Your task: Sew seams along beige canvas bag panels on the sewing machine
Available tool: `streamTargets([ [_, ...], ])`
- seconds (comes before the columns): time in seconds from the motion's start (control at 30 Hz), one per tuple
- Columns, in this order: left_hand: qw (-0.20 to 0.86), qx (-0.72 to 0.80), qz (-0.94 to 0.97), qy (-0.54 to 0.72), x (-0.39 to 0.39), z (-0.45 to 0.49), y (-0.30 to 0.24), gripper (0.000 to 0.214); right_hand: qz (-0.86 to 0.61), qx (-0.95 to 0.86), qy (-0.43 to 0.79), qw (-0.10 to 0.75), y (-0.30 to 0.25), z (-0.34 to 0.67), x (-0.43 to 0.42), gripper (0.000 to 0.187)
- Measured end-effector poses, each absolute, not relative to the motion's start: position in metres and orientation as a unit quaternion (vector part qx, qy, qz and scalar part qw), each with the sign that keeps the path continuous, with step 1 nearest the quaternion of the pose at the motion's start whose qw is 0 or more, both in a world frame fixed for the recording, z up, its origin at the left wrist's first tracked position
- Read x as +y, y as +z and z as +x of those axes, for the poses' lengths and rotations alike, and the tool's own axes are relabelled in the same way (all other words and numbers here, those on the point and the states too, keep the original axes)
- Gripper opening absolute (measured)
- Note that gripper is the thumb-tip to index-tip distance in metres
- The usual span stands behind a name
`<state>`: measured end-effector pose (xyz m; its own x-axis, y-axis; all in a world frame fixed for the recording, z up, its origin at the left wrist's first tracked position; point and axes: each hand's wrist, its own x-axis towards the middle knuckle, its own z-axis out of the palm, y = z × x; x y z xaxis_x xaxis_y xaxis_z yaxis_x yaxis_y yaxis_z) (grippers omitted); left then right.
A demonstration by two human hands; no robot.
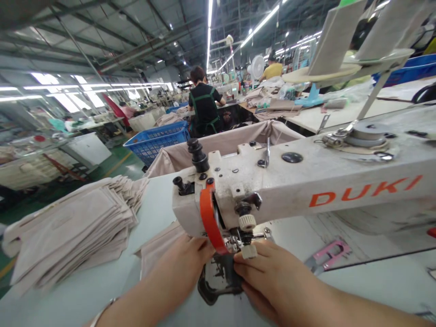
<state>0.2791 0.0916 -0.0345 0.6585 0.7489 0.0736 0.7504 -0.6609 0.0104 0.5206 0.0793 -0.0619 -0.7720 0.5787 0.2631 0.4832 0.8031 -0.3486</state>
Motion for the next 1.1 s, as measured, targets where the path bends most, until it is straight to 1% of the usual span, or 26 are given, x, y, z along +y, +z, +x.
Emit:
streamTargets([
  [0.07, 0.001, -0.417, -0.909, 0.010, 0.091, 0.282, -0.029, 0.049, -0.280, -0.936, 0.116, 0.179, -0.064, 0.521, 0.079, 0.027],
  [0.1, -0.022, -0.423, -0.906, 0.014, 0.091, 0.284, -0.025, 0.046, -0.278, -0.937, 0.110, 0.179, -0.064, 0.521, 0.078, 0.027],
  [0.17, -0.108, -0.440, -0.891, -0.022, 0.089, 0.290, -0.016, 0.045, -0.277, -0.938, 0.105, 0.182, -0.064, 0.522, 0.077, 0.025],
  [0.2, -0.159, -0.449, -0.878, -0.048, 0.088, 0.293, -0.014, 0.047, -0.276, -0.938, 0.104, 0.184, -0.063, 0.522, 0.077, 0.025],
  [0.3, -0.284, -0.467, -0.829, -0.112, 0.082, 0.300, -0.012, 0.054, -0.275, -0.938, 0.092, 0.189, -0.062, 0.521, 0.074, 0.033],
  [0.4, -0.324, -0.493, -0.794, -0.145, 0.079, 0.303, -0.015, 0.048, -0.268, -0.942, 0.063, 0.193, -0.067, 0.519, 0.072, 0.039],
  [0.57, -0.271, -0.526, -0.797, -0.122, 0.082, 0.307, -0.005, 0.034, -0.263, -0.948, 0.025, 0.178, -0.071, 0.517, 0.072, 0.032],
  [0.7, -0.220, -0.532, -0.812, -0.097, 0.081, 0.311, 0.002, 0.033, -0.273, -0.947, 0.024, 0.169, -0.064, 0.518, 0.073, 0.029],
  [0.77, -0.202, -0.539, -0.815, -0.065, 0.078, 0.315, 0.000, 0.032, -0.270, -0.948, 0.036, 0.167, -0.061, 0.520, 0.073, 0.027],
  [0.87, -0.147, -0.536, -0.831, -0.028, 0.071, 0.322, -0.007, 0.030, -0.261, -0.948, 0.059, 0.169, -0.061, 0.522, 0.074, 0.029],
  [0.97, -0.098, -0.495, -0.862, -0.048, 0.064, 0.328, -0.014, 0.034, -0.262, -0.948, 0.088, 0.157, -0.061, 0.524, 0.074, 0.031],
  [1.1, -0.085, -0.483, -0.870, -0.041, 0.064, 0.331, -0.016, 0.032, -0.268, -0.947, 0.106, 0.143, -0.063, 0.525, 0.076, 0.025],
])
